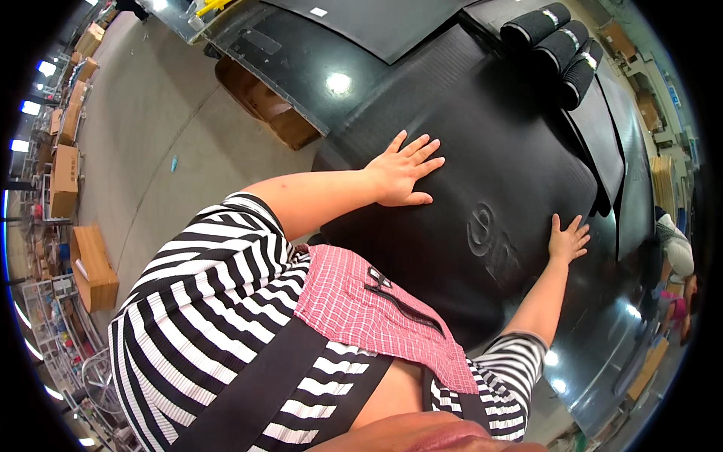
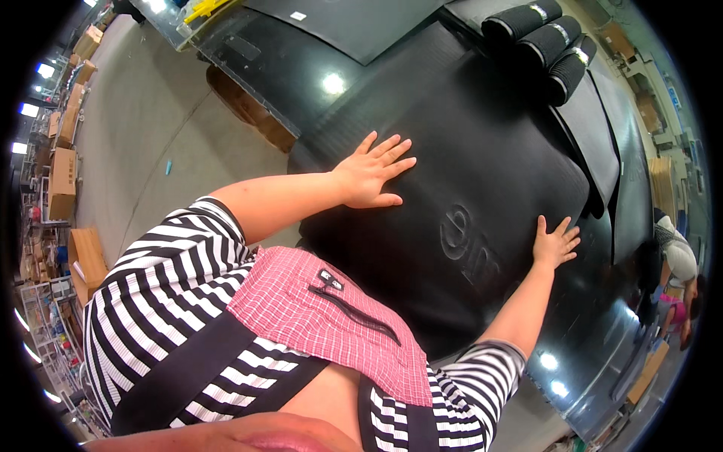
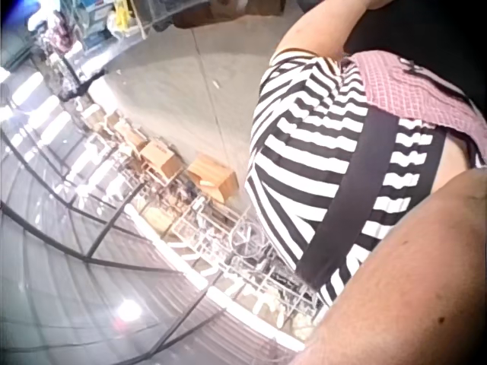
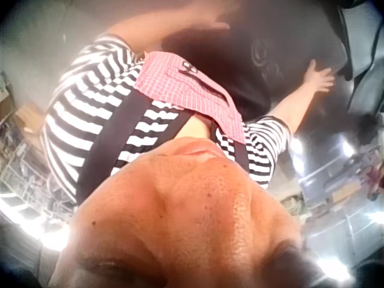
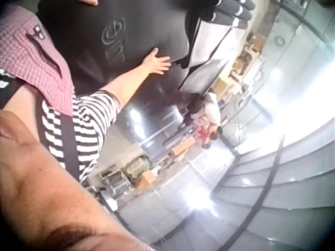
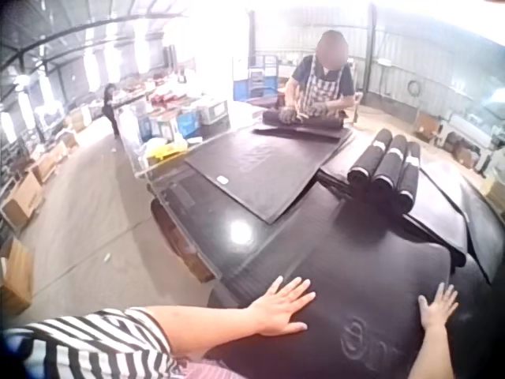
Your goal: The person applies adhesive to a black car mat using a small roller and a squeeze bottle, then presses a white label onto the treated area. They handle multiple mats, moving them between a workbench and a stack on the floor, and repeat the adhesive and labeling process on different units.
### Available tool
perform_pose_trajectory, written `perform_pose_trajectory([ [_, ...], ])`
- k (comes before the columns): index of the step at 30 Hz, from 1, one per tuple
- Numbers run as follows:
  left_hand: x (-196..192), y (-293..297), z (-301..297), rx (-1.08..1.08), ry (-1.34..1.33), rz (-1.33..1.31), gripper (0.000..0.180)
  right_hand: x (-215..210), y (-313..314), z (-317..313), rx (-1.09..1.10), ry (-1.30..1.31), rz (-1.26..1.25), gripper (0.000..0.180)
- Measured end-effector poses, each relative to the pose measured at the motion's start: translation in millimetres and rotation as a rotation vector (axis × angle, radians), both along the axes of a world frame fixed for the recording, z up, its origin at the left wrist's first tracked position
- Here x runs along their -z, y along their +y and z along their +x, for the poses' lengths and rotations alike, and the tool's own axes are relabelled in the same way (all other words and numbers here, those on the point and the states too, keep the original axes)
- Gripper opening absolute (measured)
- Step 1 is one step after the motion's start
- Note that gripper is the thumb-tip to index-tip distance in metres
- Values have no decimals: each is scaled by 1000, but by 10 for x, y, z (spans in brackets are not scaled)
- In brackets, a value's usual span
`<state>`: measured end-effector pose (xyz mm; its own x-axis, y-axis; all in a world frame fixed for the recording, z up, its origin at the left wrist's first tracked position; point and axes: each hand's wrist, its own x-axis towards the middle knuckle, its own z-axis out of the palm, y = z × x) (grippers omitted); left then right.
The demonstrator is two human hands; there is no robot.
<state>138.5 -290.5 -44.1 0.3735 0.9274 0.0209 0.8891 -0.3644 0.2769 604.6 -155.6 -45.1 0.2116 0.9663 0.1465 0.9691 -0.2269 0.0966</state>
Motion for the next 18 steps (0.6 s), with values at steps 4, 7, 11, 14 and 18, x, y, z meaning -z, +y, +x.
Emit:
perform_pose_trajectory([
  [4,10,-19,-26,-6,8,-17,84,-259,-1097,-1154,-498,448,148,85],
  [7,-12,-44,8,4,-20,8,85,-23,-1808,-1796,-523,246,15,84],
  [11,22,-9,-25,42,-18,12,85,5,-1828,-2043,-388,189,-112,85],
  [14,181,-8,-155,70,-54,43,71,49,-1824,-2067,-411,178,-101,85],
  [18,-127,-549,-797,124,-343,177,45,36,-1845,-2084,-378,157,-123,83],
])
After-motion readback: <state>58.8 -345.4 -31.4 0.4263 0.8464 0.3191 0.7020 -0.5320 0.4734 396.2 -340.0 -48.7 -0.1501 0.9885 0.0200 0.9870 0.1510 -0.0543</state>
